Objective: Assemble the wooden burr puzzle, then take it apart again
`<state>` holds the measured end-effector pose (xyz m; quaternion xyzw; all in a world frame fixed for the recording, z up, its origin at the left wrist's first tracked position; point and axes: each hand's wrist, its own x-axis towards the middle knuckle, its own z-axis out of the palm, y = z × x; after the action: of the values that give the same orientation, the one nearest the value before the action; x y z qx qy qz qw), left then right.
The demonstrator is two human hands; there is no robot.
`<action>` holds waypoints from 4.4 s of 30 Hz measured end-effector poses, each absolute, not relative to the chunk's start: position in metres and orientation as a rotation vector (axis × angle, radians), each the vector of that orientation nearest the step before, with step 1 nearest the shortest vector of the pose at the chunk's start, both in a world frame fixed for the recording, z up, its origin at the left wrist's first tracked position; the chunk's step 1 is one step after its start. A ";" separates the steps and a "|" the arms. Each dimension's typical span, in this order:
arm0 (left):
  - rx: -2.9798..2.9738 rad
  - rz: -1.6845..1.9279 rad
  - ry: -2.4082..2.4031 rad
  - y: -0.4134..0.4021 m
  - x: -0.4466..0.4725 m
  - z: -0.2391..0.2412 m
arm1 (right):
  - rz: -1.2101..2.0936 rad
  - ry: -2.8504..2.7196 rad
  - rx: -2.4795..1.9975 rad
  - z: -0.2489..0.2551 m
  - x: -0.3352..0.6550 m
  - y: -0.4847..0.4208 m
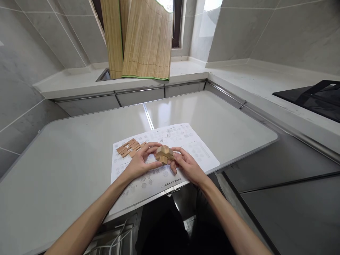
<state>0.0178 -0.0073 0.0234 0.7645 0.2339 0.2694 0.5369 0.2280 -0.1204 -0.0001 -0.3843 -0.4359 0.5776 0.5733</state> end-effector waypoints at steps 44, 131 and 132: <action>2.037 0.971 1.045 -0.009 0.023 0.029 | 1.284 -1.009 -0.948 0.001 0.223 -0.121; 2.085 0.669 0.736 -0.009 0.020 0.033 | 0.393 -1.367 -1.535 -0.018 0.199 -0.127; 2.081 0.660 0.739 -0.009 0.020 0.033 | 0.373 -1.379 -1.539 -0.018 0.199 -0.127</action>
<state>0.0203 -0.0091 0.0333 0.8250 0.2930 0.2618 0.4062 0.1987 -0.1267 -0.0181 -0.6358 -0.5697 0.1542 0.4974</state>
